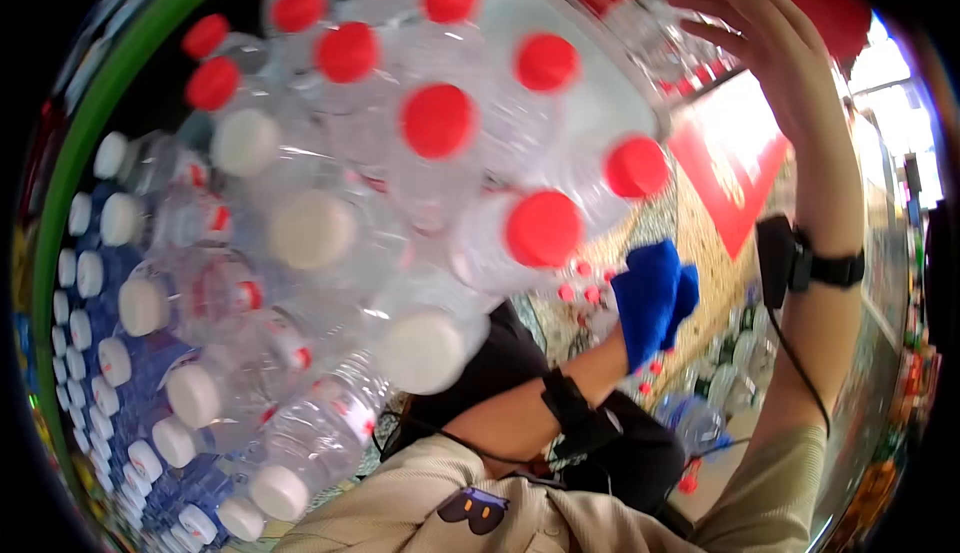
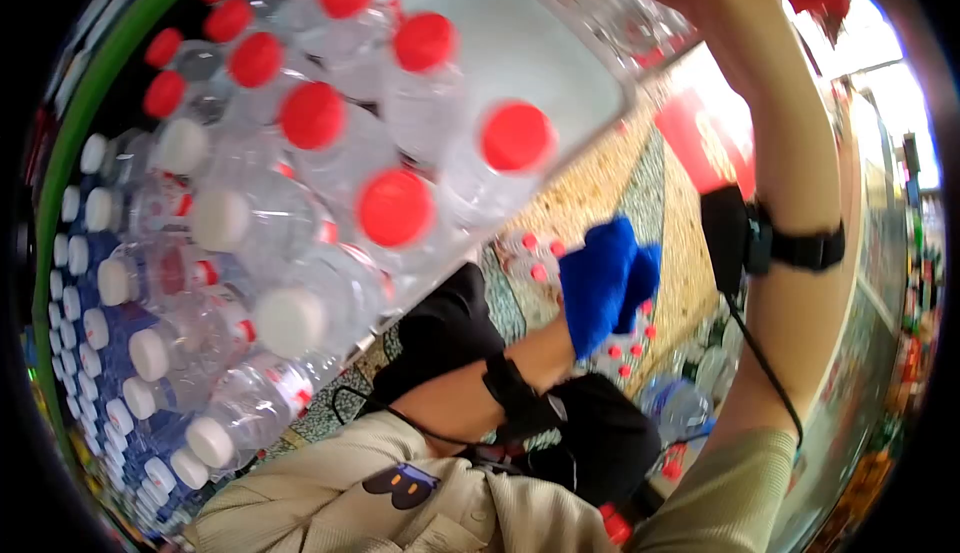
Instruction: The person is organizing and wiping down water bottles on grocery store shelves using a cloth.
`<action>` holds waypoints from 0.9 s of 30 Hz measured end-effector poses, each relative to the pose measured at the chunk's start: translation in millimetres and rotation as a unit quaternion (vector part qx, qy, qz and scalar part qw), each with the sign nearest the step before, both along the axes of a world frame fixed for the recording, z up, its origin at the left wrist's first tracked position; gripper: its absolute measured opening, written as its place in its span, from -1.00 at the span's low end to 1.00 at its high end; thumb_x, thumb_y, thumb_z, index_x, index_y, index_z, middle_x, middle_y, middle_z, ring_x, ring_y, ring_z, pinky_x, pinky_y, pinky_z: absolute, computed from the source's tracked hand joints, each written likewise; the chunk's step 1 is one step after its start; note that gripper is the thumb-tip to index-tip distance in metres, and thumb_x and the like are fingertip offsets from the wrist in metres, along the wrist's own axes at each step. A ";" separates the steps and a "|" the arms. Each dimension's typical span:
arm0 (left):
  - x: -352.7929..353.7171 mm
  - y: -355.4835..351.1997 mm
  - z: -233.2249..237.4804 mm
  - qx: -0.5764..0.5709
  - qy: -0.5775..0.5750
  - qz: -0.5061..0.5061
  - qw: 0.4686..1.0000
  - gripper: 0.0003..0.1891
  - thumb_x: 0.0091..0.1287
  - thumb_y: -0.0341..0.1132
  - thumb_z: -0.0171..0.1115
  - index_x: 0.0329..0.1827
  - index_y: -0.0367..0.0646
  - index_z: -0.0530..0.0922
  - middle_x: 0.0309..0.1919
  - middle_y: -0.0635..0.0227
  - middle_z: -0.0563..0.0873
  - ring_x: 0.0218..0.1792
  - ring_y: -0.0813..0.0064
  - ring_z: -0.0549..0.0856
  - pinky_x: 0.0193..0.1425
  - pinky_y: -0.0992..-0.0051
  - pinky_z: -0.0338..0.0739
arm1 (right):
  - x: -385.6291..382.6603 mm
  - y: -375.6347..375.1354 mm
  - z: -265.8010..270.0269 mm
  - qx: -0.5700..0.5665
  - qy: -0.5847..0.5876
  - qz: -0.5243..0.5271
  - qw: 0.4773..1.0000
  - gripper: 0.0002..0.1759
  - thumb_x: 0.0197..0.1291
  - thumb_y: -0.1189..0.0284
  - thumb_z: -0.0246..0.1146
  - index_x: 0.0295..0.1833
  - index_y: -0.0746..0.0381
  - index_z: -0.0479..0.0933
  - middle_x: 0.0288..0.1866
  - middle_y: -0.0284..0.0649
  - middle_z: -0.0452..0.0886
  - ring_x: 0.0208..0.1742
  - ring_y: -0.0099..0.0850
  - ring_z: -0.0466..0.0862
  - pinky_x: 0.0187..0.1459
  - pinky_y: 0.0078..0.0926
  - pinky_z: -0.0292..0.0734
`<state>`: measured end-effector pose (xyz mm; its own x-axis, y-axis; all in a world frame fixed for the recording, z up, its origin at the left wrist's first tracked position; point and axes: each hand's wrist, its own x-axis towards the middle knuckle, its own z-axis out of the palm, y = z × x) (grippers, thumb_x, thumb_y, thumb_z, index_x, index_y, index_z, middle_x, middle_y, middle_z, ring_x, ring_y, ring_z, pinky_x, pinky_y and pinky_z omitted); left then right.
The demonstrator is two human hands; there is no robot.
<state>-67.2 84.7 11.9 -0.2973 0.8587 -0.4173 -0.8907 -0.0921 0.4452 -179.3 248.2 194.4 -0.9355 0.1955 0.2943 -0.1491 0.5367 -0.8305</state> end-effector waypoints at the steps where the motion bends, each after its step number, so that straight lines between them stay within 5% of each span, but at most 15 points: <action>1: 3.1 5.0 -4.7 0.014 -0.010 0.018 1.000 -0.38 0.42 0.17 -0.11 -0.70 -0.09 0.42 -0.77 0.39 0.47 -0.87 0.56 0.30 -0.80 0.55 0.17 | 44.5 -1.7 -6.1 0.020 -0.030 -0.071 0.997 -0.62 0.41 0.31 0.00 0.12 0.37 0.48 -0.02 -0.08 0.63 0.05 -0.30 0.65 0.16 -0.35 0.52; 3: 9.5 15.2 -14.0 0.044 -0.032 0.052 0.997 -0.40 0.44 0.13 -0.11 -0.64 -0.15 0.46 -0.74 0.36 0.50 -0.86 0.53 0.33 -0.76 0.54 0.30 | 132.7 -9.7 -30.7 0.017 -0.075 -0.217 0.973 -0.66 0.35 0.31 0.10 0.04 0.36 0.54 -0.16 -0.15 0.66 -0.10 -0.37 0.68 0.04 -0.41 0.56; 7: 19.3 21.1 -21.6 0.023 -0.024 0.036 0.999 -0.40 0.47 0.09 -0.12 -0.58 -0.23 0.49 -0.71 0.25 0.56 -0.86 0.44 0.37 -0.24 0.57 0.57 | 306.6 5.6 -174.1 -0.092 -0.246 -0.414 0.871 -0.70 0.28 0.32 0.21 -0.02 0.31 0.55 -0.36 -0.22 0.63 -0.39 -0.52 0.62 -0.31 -0.56 0.54; 10: 27.0 23.3 -20.0 0.023 0.073 0.050 0.996 -0.41 0.46 0.10 -0.14 -0.51 -0.23 0.53 -0.69 0.22 0.58 -0.84 0.42 0.41 -0.55 0.49 0.48 | 390.4 -19.5 -280.4 -0.135 -0.451 -0.475 0.743 -0.56 0.17 0.24 0.33 0.08 0.24 0.49 -0.38 -0.19 0.62 -0.44 -0.51 0.62 -0.39 -0.55 0.54; 12: 31.1 25.2 -22.9 0.002 0.053 0.021 0.998 -0.41 0.45 0.13 -0.13 -0.43 -0.24 0.57 -0.67 0.23 0.59 -0.83 0.41 0.43 -0.70 0.46 0.37 | 419.2 -46.0 -341.3 -0.155 -0.480 -0.487 0.713 -0.41 0.08 0.16 0.38 0.16 0.22 0.44 -0.31 -0.09 0.66 -0.29 -0.34 0.70 -0.25 -0.38 0.60; 14: 31.1 27.0 -35.4 0.018 0.090 -0.016 0.996 -0.41 0.44 0.15 -0.13 -0.30 -0.26 0.61 -0.62 0.25 0.62 -0.78 0.39 0.48 -0.69 0.45 0.39 | 438.5 -65.8 -405.0 -0.003 -0.486 -0.475 0.734 -0.32 0.05 0.13 0.39 0.23 0.19 0.38 -0.29 -0.04 0.64 -0.29 -0.17 0.70 -0.35 -0.26 0.63; 17: 33.4 28.2 -43.8 0.061 0.103 -0.023 0.993 -0.40 0.44 0.16 -0.12 -0.16 -0.28 0.63 -0.50 0.30 0.68 -0.70 0.38 0.54 -0.69 0.43 0.41 | 417.3 -94.0 -432.4 0.070 -0.595 -0.478 0.642 -0.35 0.04 0.07 0.37 0.18 0.19 0.40 0.05 0.12 0.53 0.02 0.08 0.60 0.01 -0.06 0.54; 18: 34.3 28.1 -41.9 0.046 0.111 -0.031 0.992 -0.39 0.44 0.16 -0.12 -0.13 -0.28 0.63 -0.47 0.29 0.68 -0.67 0.37 0.56 -0.67 0.43 0.42 | 414.7 -98.2 -437.5 0.064 -0.591 -0.491 0.637 -0.39 0.05 0.09 0.37 0.13 0.20 0.42 0.16 0.14 0.44 0.01 0.09 0.61 -0.02 -0.07 0.56; 20: 37.6 27.8 -34.5 0.009 0.119 -0.059 0.991 -0.38 0.44 0.17 -0.13 -0.11 -0.28 0.62 -0.45 0.27 0.69 -0.63 0.35 0.58 -0.63 0.41 0.45 | 415.1 -98.7 -442.7 0.068 -0.591 -0.517 0.616 -0.48 0.07 0.18 0.34 0.09 0.21 0.43 0.04 0.12 0.53 -0.04 0.06 0.63 -0.06 -0.07 0.57; 23: 36.3 29.0 -36.6 0.029 0.068 -0.105 0.992 -0.39 0.43 0.18 -0.14 -0.16 -0.24 0.62 -0.42 0.26 0.69 -0.53 0.32 0.62 -0.51 0.39 0.50 | 439.7 -92.8 -468.8 0.073 -0.561 -0.491 0.663 -0.54 0.05 0.22 0.32 0.05 0.15 0.44 -0.13 0.04 0.63 -0.11 0.00 0.66 -0.12 -0.07 0.57; 24: 36.5 32.4 -42.0 -0.009 0.316 -0.087 0.945 -0.46 0.42 0.14 -0.11 -0.23 -0.19 0.59 -0.44 0.29 0.67 -0.56 0.35 0.60 -0.53 0.42 0.49 | 441.2 -96.0 -463.7 0.074 -0.557 -0.488 0.668 -0.57 0.05 0.23 0.30 0.03 0.13 0.45 -0.18 0.00 0.65 -0.13 -0.01 0.66 -0.14 -0.06 0.57; 25: 35.9 40.0 -54.5 -0.044 0.545 -0.058 0.835 -0.53 0.41 0.09 -0.09 -0.30 -0.15 0.55 -0.46 0.32 0.66 -0.58 0.38 0.57 -0.55 0.44 0.47 | 438.9 -97.9 -447.9 0.079 -0.550 -0.486 0.674 -0.60 0.04 0.24 0.29 0.01 0.11 0.47 -0.22 -0.03 0.66 -0.15 -0.02 0.67 -0.15 -0.06 0.56; 27: 35.3 54.7 -81.1 -0.115 0.880 0.018 0.461 -0.63 0.40 0.00 -0.05 -0.45 -0.05 0.48 -0.50 0.38 0.62 -0.63 0.44 0.53 -0.60 0.50 0.44 | 425.4 -88.6 -409.5 0.096 -0.552 -0.472 0.681 -0.64 0.01 0.21 0.27 -0.03 0.03 0.52 -0.28 -0.10 0.69 -0.18 -0.05 0.68 -0.17 -0.05 0.55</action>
<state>-32.0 139.4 -69.2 -0.3615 0.8338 0.4174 0.8676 0.1369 0.4780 246.1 159.7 -215.1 -0.0924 0.9200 -0.3809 0.9954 0.0758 -0.0585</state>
